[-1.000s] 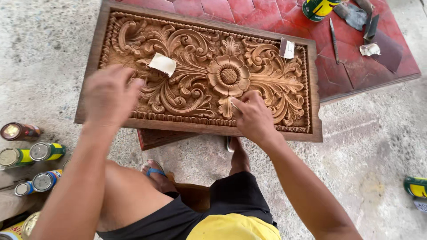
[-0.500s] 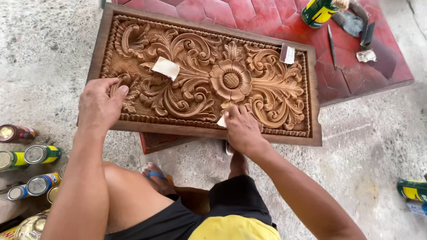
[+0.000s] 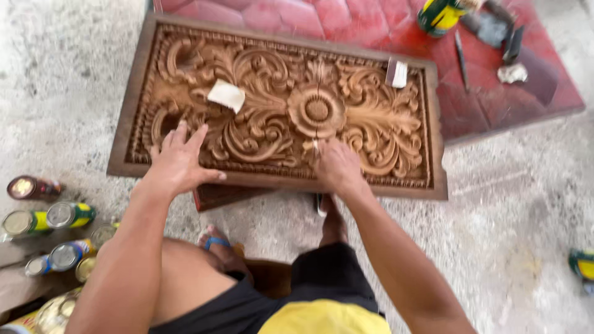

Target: The person sits on a low stool with a carved wooden decorative panel resting across their lap and sands its recessed floral relief by hand using sandpaper, working over different areas of the carving and repositioning the panel as they go.

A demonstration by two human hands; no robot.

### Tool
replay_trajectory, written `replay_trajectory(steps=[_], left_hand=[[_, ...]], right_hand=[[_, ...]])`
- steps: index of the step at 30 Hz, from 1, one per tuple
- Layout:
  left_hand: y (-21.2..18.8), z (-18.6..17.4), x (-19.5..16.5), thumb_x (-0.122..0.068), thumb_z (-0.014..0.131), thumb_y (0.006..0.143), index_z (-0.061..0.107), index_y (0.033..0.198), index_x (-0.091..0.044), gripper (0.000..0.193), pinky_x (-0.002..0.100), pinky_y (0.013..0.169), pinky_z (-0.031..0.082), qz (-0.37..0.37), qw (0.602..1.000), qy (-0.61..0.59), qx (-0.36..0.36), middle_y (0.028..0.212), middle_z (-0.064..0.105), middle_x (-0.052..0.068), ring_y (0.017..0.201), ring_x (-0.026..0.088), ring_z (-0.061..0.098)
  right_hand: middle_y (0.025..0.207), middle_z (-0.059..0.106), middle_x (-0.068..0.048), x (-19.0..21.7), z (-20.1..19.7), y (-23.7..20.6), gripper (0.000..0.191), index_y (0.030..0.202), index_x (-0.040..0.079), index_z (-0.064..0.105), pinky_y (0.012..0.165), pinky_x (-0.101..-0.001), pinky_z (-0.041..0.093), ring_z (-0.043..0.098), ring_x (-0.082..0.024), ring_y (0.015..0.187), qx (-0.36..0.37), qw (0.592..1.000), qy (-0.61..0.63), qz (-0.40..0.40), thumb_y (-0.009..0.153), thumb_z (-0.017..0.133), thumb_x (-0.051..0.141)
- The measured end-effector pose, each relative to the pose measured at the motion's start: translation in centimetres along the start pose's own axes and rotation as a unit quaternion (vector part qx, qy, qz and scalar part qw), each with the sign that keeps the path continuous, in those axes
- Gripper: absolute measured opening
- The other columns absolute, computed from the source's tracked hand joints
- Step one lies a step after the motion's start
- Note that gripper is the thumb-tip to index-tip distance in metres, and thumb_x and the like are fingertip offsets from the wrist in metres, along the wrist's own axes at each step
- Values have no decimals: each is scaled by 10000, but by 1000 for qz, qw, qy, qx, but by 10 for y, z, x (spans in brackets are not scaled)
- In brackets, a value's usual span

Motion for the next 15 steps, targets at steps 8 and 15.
replay_trajectory(steps=[8,15], left_hand=[[4,5,-12,-647,884,609,135,1637,-290,1321,671,1210,128,24,998,50,21,1710,58,162,1570,365,100],[0,20,-49,-686,916,566,44,1621,-318,1417,636,1218,11,86,991,74,73,1690,-41,169,1560,391,-24]], right_hand=[[1007,647,-140,-8,-13,-2,325,1201,128,667,829,-466,521,622,-322,973,63,998,-17,15,913,519,112],[911,579,-71,-20,-21,-6,250,1145,117,667,763,-399,526,570,-201,822,180,981,9,71,1079,448,220]])
Point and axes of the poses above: each hand's wrist, its own y-axis towards the middle knuckle, its own z-axis out of the palm, x = y × z, the point moved 6 cm from there along y, towards the middle knuckle
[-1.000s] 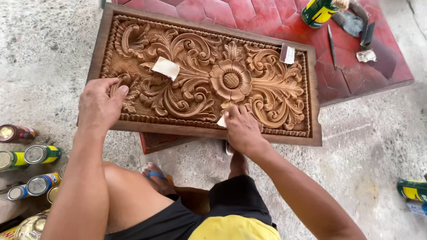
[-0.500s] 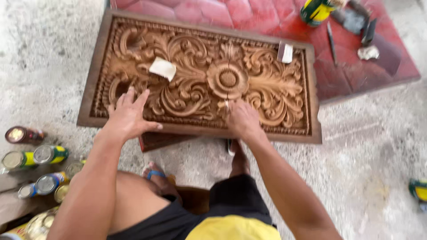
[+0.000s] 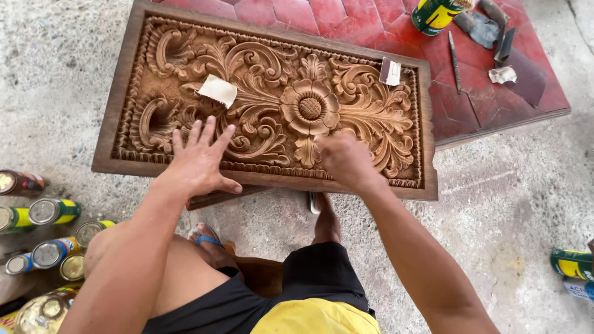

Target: The person sits on a low stool with a carved wooden decorative panel resting across their lap and sands its recessed floral relief by hand using sandpaper, working over different areas of the carving and repositioning the panel as they go.

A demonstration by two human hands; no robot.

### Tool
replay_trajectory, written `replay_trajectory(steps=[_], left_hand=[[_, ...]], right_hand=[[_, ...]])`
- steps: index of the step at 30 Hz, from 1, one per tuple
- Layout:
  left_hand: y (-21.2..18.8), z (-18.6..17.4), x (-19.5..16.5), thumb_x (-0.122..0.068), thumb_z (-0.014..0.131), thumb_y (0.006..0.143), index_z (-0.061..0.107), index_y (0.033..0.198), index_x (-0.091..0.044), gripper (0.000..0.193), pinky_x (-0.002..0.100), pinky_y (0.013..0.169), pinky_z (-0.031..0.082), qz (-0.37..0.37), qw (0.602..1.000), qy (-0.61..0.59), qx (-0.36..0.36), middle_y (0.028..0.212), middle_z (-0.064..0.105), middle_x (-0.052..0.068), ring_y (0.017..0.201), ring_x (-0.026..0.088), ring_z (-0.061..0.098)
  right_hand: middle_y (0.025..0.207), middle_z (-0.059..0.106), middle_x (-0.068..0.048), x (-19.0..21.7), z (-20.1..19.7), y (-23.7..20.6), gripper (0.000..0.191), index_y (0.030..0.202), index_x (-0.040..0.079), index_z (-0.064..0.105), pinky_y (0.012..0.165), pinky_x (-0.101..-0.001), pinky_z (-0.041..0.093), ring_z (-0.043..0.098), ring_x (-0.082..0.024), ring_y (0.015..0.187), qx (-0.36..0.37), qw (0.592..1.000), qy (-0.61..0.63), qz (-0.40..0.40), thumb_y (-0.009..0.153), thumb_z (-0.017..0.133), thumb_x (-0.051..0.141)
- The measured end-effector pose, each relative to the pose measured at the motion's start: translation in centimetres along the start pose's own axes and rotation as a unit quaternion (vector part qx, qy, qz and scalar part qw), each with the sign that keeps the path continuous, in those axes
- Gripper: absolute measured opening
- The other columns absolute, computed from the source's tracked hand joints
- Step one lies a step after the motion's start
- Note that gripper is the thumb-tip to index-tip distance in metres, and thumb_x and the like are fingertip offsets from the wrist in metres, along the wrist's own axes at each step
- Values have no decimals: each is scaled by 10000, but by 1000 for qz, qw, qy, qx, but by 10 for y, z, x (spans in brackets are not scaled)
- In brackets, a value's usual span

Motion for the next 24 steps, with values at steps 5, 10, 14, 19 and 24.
replay_trajectory(steps=[5,10,14,19,24], left_hand=[[-3,3,-9,-667,922,542,45,1633,-310,1445,659,1219,24,21,998,49,-22,1701,-39,183,1563,425,-28],[-2,10,-5,-656,918,533,56,1629,-358,1426,682,1212,41,18,998,54,-31,1713,-48,152,1573,406,-26],[-2,9,-7,-654,925,514,54,1625,-354,1443,684,1211,38,22,997,57,-46,1707,-44,150,1574,403,-28],[-6,0,-13,-648,926,509,73,1625,-354,1435,694,1206,49,27,997,47,-62,1713,-34,150,1572,402,-3],[-8,-1,-13,-651,933,509,68,1623,-360,1440,682,1210,57,15,998,52,-39,1709,-45,152,1573,403,-13]], right_hand=[[865,623,-112,2,18,14,295,1194,78,631,787,-437,518,595,-236,829,-5,998,-54,-43,1108,380,209],[898,665,-105,-3,21,18,346,1269,73,604,820,-441,511,630,-233,834,-29,996,-35,-83,996,393,74],[901,664,-122,-4,23,19,299,1226,52,609,802,-431,516,614,-245,870,-8,992,-97,-76,1045,376,104],[851,629,-101,4,17,19,270,1105,43,637,826,-433,497,565,-229,849,-72,979,-128,-140,1035,383,100],[833,632,-126,-9,24,22,331,1249,65,568,762,-426,530,587,-238,789,33,984,-149,-95,1063,295,66]])
Point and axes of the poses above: each hand's wrist, its own y-axis towards the middle knuckle, its own z-axis out of the palm, x = y × z, the point moved 6 cm from there along y, towards the middle knuckle
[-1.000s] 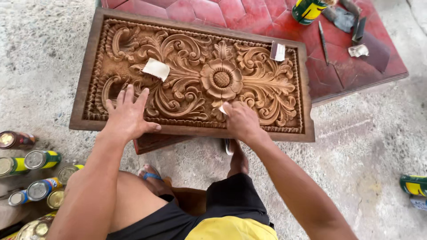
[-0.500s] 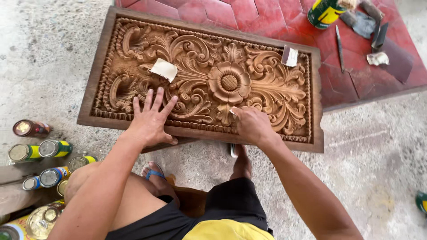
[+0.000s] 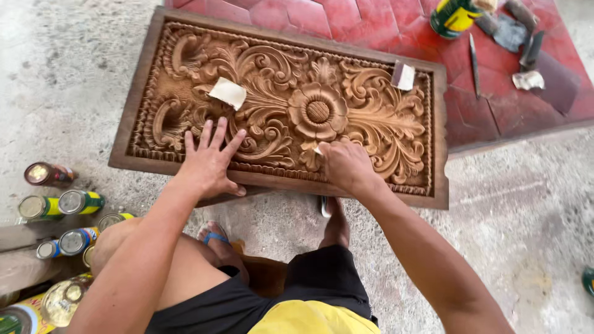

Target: The person sits on a low stool with a carved wooden decorative panel resting across their lap and sands its recessed floral relief by hand using sandpaper, working over different areas of the carving and repositioning the panel as they go.

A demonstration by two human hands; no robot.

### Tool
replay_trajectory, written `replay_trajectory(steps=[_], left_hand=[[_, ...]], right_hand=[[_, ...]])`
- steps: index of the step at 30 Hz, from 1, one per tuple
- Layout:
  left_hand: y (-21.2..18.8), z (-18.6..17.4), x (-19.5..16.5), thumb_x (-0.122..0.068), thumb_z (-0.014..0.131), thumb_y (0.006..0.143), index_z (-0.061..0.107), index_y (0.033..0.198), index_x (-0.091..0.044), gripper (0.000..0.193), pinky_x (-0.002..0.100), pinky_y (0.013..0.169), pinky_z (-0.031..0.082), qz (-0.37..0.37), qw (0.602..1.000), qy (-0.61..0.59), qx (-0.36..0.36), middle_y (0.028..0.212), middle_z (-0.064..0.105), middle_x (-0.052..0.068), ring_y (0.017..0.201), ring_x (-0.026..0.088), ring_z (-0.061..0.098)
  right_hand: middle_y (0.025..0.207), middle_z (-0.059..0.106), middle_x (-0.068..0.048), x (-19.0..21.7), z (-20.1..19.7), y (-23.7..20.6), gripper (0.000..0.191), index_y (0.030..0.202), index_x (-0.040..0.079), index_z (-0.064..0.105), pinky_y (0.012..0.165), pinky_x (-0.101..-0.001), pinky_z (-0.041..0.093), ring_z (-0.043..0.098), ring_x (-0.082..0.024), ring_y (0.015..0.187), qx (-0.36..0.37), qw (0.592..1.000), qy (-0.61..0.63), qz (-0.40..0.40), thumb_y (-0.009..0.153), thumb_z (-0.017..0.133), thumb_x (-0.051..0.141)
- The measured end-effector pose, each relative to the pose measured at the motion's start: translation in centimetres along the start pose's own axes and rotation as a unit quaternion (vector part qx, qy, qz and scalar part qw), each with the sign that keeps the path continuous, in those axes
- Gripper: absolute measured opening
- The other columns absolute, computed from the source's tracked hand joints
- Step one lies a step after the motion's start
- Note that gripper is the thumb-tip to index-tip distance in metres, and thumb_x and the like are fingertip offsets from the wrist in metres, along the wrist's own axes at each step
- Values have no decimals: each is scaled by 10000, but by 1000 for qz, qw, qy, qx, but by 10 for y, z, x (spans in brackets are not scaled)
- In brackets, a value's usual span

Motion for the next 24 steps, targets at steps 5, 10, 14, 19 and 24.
replay_trajectory(steps=[5,10,14,19,24], left_hand=[[-2,-1,3,-653,931,512,75,1628,-351,1439,691,1209,66,-1,1000,-3,-12,1710,-36,158,1574,404,-4],[-2,-2,2,-678,918,526,69,1629,-343,1432,694,1206,66,10,1000,12,-8,1708,-32,164,1576,407,-3],[0,-4,2,-674,916,529,69,1631,-353,1427,702,1202,62,16,1000,7,-13,1712,-36,155,1573,405,1],[2,-2,2,-672,930,511,55,1628,-360,1452,696,1200,44,6,1000,3,4,1709,-62,153,1572,403,-17],[0,-3,-1,-672,918,533,70,1629,-333,1427,705,1197,68,16,1000,24,-4,1713,-39,162,1574,407,-5]], right_hand=[[835,672,-123,4,-5,0,293,1149,42,618,920,-464,483,599,-223,802,-70,996,-26,-51,1050,345,80],[865,666,-118,12,-13,-1,252,1128,83,631,785,-435,515,586,-215,802,-94,993,-34,-62,1018,404,78],[942,687,-99,-3,-17,-10,268,1196,79,613,760,-384,554,621,-224,849,48,998,-38,32,1075,374,74],[972,693,-98,-11,-34,-24,409,1392,117,556,794,-378,520,621,-200,864,-103,993,49,21,992,483,165],[960,707,-128,2,-6,-10,425,1345,72,605,872,-420,516,653,-263,905,-120,993,7,10,952,455,23]])
Point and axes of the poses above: each hand's wrist, its own y-axis towards the middle knuckle, its own z-axis out of the palm, x = y × z, the point moved 6 cm from there along y, towards the middle knuckle
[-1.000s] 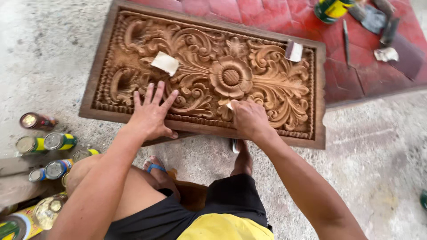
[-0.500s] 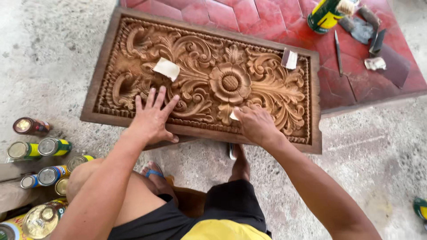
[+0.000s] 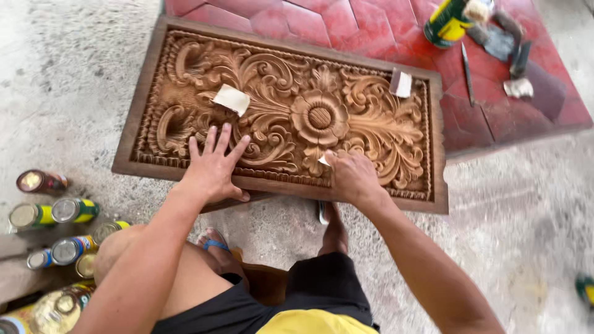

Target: The person sits on a low stool with a carved wooden decorative panel resting across their lap and sands its recessed floral relief by hand using sandpaper, working over different areas of the carving and repositioning the panel as they go.

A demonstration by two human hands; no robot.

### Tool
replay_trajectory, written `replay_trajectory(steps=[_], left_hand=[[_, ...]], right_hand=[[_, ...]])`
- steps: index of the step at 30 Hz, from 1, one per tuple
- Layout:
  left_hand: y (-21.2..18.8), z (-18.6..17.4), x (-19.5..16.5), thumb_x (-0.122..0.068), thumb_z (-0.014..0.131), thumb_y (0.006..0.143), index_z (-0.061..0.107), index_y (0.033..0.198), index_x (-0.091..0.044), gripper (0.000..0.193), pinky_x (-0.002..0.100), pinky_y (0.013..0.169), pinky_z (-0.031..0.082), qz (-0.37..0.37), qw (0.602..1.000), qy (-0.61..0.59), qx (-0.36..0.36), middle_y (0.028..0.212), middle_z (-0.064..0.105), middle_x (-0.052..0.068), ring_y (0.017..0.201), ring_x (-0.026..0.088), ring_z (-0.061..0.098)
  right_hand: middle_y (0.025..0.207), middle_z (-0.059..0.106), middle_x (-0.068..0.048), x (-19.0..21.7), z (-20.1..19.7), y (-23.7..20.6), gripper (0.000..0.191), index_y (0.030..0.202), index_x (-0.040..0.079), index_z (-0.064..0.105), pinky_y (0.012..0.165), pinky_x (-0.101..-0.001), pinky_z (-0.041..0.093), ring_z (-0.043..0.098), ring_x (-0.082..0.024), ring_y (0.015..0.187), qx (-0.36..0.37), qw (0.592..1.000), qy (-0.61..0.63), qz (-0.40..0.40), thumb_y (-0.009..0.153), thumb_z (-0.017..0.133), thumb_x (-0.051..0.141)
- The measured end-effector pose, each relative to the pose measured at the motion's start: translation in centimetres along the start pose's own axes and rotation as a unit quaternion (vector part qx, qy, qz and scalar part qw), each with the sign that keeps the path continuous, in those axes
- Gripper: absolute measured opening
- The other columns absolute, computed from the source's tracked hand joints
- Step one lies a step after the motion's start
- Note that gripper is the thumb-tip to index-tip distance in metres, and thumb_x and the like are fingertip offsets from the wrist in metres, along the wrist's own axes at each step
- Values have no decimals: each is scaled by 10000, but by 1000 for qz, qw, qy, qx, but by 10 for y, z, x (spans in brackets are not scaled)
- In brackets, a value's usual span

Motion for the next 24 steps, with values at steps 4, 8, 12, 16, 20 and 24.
replay_trajectory(steps=[4,8,12,16,20,24], left_hand=[[-2,-4,0,-649,920,514,89,1622,-337,1420,700,1200,80,8,999,-31,-34,1703,-11,160,1563,409,10],[-3,-2,0,-662,916,532,80,1625,-332,1415,705,1200,89,-2,1000,-11,-5,1708,-9,162,1570,404,14],[-2,-1,-2,-657,923,532,80,1627,-330,1420,702,1193,87,-3,1000,-3,-5,1703,-12,170,1563,417,10],[-3,-3,-4,-655,918,515,103,1626,-334,1414,698,1200,92,-2,1000,-11,-29,1703,3,164,1570,408,28],[-5,-1,-1,-681,911,525,91,1626,-333,1416,697,1196,90,-16,1000,-10,-8,1703,-9,175,1565,419,27],[-6,-4,-2,-693,909,521,88,1625,-334,1422,700,1195,86,3,1000,-1,-15,1703,-5,175,1565,418,25]], right_hand=[[914,682,-167,16,-18,0,386,1173,14,646,811,-475,502,630,-329,907,-119,990,21,-76,801,554,56],[903,661,-166,9,-9,-1,261,1198,37,611,792,-470,535,632,-289,853,81,994,59,40,989,458,67],[937,665,-151,10,-7,3,256,1156,60,638,808,-486,521,647,-273,854,75,985,137,76,1049,414,123],[941,671,-140,2,4,5,278,1200,68,633,790,-459,558,674,-269,861,90,976,156,118,1002,444,109],[971,682,-109,4,0,6,291,1195,96,663,837,-455,546,685,-253,890,69,987,128,65,1045,423,163],[986,676,-131,2,1,5,311,1173,112,691,842,-465,549,667,-275,915,103,983,112,102,1079,422,237]])
Point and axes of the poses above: each hand's wrist, its own y-axis towards the middle knuckle, its own z-axis out of the palm, x = y × z, the point moved 6 cm from there along y, towards the middle knuckle
